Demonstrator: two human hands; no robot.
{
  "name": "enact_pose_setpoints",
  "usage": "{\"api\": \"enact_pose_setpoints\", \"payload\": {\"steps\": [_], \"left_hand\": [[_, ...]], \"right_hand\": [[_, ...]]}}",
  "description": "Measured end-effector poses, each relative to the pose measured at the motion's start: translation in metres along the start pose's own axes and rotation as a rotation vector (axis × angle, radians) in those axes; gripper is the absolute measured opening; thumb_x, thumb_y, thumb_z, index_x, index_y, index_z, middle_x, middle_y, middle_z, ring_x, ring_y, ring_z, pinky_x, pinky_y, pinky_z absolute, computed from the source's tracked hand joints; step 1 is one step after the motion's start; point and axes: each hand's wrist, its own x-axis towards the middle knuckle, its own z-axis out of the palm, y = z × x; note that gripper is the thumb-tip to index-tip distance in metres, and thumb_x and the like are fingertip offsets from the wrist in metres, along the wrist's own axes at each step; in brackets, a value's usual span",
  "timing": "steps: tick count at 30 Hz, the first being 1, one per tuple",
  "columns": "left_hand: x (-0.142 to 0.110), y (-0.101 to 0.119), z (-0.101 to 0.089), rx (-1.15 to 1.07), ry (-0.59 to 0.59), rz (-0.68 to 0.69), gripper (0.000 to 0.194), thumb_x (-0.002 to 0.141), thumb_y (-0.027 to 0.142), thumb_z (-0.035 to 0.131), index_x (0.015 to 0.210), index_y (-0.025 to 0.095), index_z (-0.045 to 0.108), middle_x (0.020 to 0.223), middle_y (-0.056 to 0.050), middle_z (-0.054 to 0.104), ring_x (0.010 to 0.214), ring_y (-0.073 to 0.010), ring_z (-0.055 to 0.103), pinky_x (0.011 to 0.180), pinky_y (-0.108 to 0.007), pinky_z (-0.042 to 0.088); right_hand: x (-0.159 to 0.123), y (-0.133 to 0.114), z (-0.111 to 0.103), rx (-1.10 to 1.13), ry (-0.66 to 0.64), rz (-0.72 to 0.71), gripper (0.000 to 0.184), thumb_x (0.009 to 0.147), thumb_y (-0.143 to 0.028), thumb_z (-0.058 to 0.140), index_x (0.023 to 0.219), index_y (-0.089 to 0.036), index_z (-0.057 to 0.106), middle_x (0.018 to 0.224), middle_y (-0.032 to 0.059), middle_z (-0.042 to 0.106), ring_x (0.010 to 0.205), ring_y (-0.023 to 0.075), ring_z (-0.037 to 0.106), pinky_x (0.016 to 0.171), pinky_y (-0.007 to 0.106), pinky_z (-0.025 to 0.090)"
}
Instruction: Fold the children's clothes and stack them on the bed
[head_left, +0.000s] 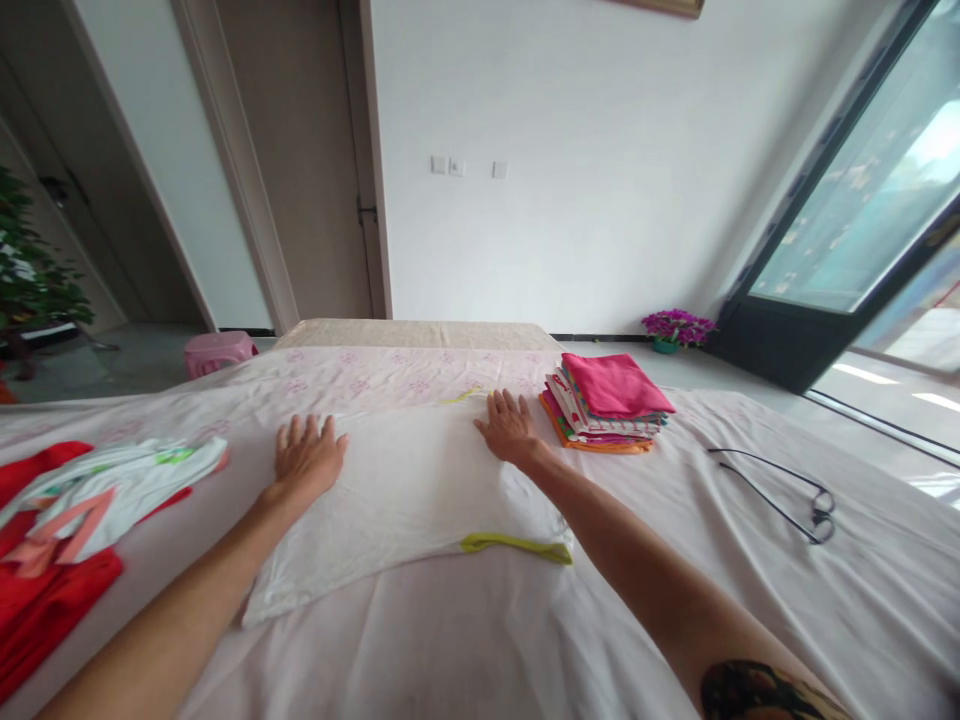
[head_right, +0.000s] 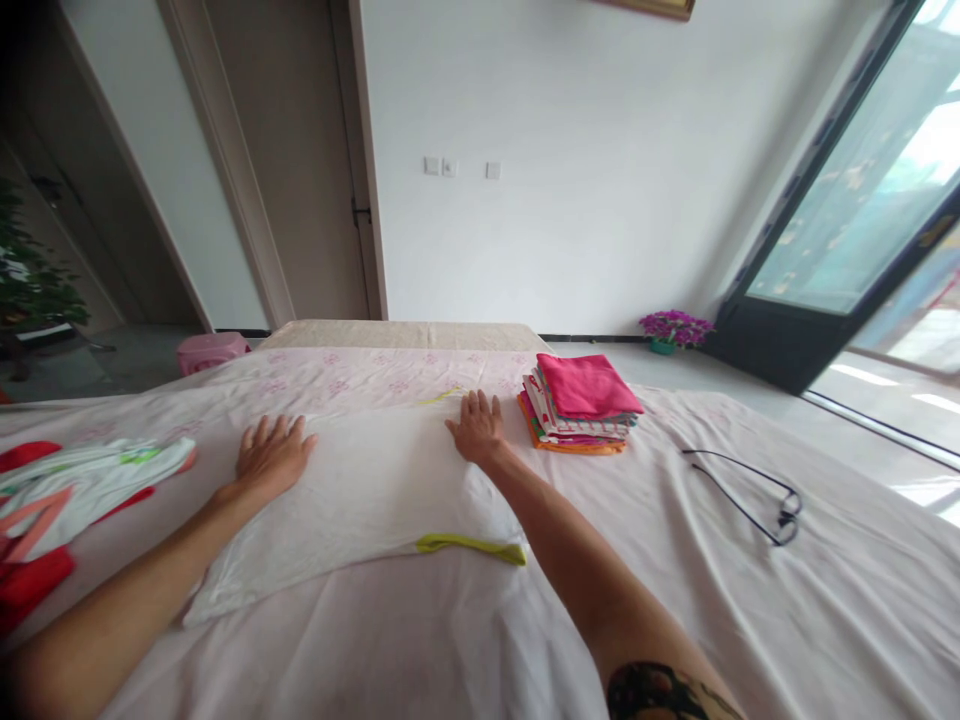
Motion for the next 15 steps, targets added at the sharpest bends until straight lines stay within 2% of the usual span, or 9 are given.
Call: {"api": "enact_pose_setpoints", "payload": {"steps": [4, 7, 10, 15], "left_hand": [[-0.05, 0.056, -0.019, -0.132, -0.054, 0.205, 0.061, 0.097, 0.044, 0.027, 0.148, 0.014, 0.041, 0.154, -0.02, 0.039, 0.144, -0.0353, 0.03, 0.115, -0.049, 0.022], [-0.087, 0.076, -0.024, -0.181, -0.087, 0.269, 0.059, 0.097, 0.045, 0.031, 0.148, 0.016, 0.041, 0.155, -0.02, 0.037, 0.145, -0.0349, 0.031, 0.114, -0.051, 0.023], [-0.112, 0.067, -0.026, -0.181, -0.085, 0.295, 0.059, 0.097, 0.049, 0.032, 0.149, 0.021, 0.04, 0.157, -0.017, 0.034, 0.146, -0.0336, 0.028, 0.115, -0.053, 0.02], [-0.128, 0.027, -0.026, -0.142, -0.091, 0.266, 0.062, 0.096, 0.054, 0.034, 0.151, 0.026, 0.037, 0.159, -0.015, 0.032, 0.146, -0.0342, 0.027, 0.115, -0.055, 0.019]], "right_hand": [[-0.046, -0.065, 0.0, 0.172, -0.02, -0.183, 0.075, 0.099, -0.056, 0.018, 0.155, -0.007, 0.023, 0.163, 0.0146, 0.015, 0.151, 0.0278, 0.007, 0.12, 0.047, 0.004], [-0.081, -0.093, 0.007, 0.237, -0.073, -0.253, 0.074, 0.099, -0.057, 0.018, 0.156, -0.009, 0.022, 0.162, 0.0142, 0.016, 0.151, 0.028, 0.009, 0.12, 0.048, 0.008], [-0.102, -0.084, 0.01, 0.227, -0.096, -0.233, 0.073, 0.1, -0.057, 0.018, 0.156, -0.012, 0.022, 0.163, 0.0126, 0.016, 0.151, 0.0267, 0.01, 0.12, 0.048, 0.008], [-0.117, -0.019, 0.007, 0.129, -0.094, -0.071, 0.07, 0.099, -0.058, 0.019, 0.156, -0.017, 0.024, 0.164, 0.0098, 0.015, 0.151, 0.0243, 0.009, 0.12, 0.048, 0.007]]}}
